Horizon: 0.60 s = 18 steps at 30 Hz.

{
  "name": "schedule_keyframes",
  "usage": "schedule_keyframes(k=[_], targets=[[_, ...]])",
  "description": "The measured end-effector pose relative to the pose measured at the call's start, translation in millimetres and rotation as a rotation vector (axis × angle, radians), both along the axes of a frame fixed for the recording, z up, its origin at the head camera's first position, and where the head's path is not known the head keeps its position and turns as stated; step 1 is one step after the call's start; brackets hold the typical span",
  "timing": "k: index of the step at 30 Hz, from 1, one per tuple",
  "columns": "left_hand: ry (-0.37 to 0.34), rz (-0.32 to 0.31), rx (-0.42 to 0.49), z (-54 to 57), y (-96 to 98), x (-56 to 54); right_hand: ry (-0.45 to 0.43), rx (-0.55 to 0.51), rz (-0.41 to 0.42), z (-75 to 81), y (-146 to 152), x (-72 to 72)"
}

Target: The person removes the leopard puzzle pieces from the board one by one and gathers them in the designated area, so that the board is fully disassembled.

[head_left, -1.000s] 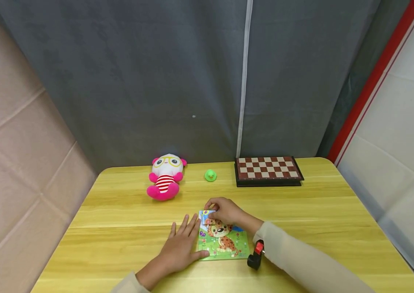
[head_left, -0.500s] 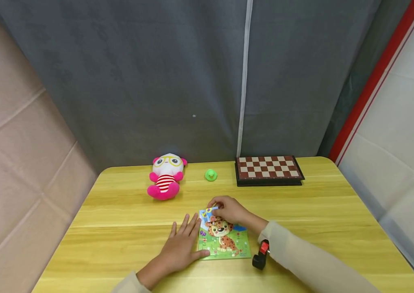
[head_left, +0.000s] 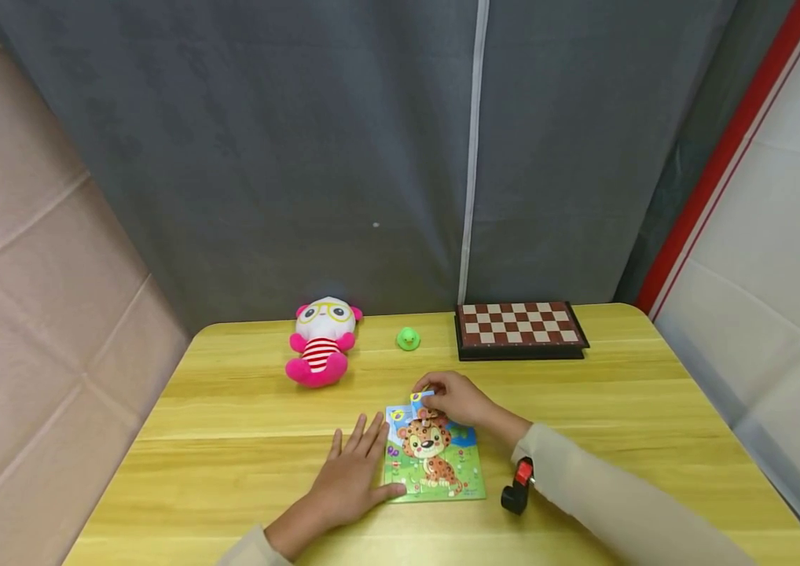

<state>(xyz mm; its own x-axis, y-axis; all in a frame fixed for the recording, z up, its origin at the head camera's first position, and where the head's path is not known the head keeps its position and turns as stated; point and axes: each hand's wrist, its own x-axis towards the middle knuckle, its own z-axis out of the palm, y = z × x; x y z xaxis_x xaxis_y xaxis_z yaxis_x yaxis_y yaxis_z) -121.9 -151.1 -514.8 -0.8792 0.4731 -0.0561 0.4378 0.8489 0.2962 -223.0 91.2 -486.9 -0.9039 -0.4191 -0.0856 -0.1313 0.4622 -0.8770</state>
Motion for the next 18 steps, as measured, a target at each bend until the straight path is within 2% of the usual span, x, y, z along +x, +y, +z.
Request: schedule_keyframes(k=[8, 18], targets=[[-0.001, 0.003, -0.005, 0.6, 0.0, 0.4, 0.008, 0.028, -0.025, 2.2, 16.0, -3.5], [-0.011, 0.009, -0.011, -1.7, -0.4, -0.9, -0.028, 0.027, -0.079, 0.8, 44.2, -11.6]])
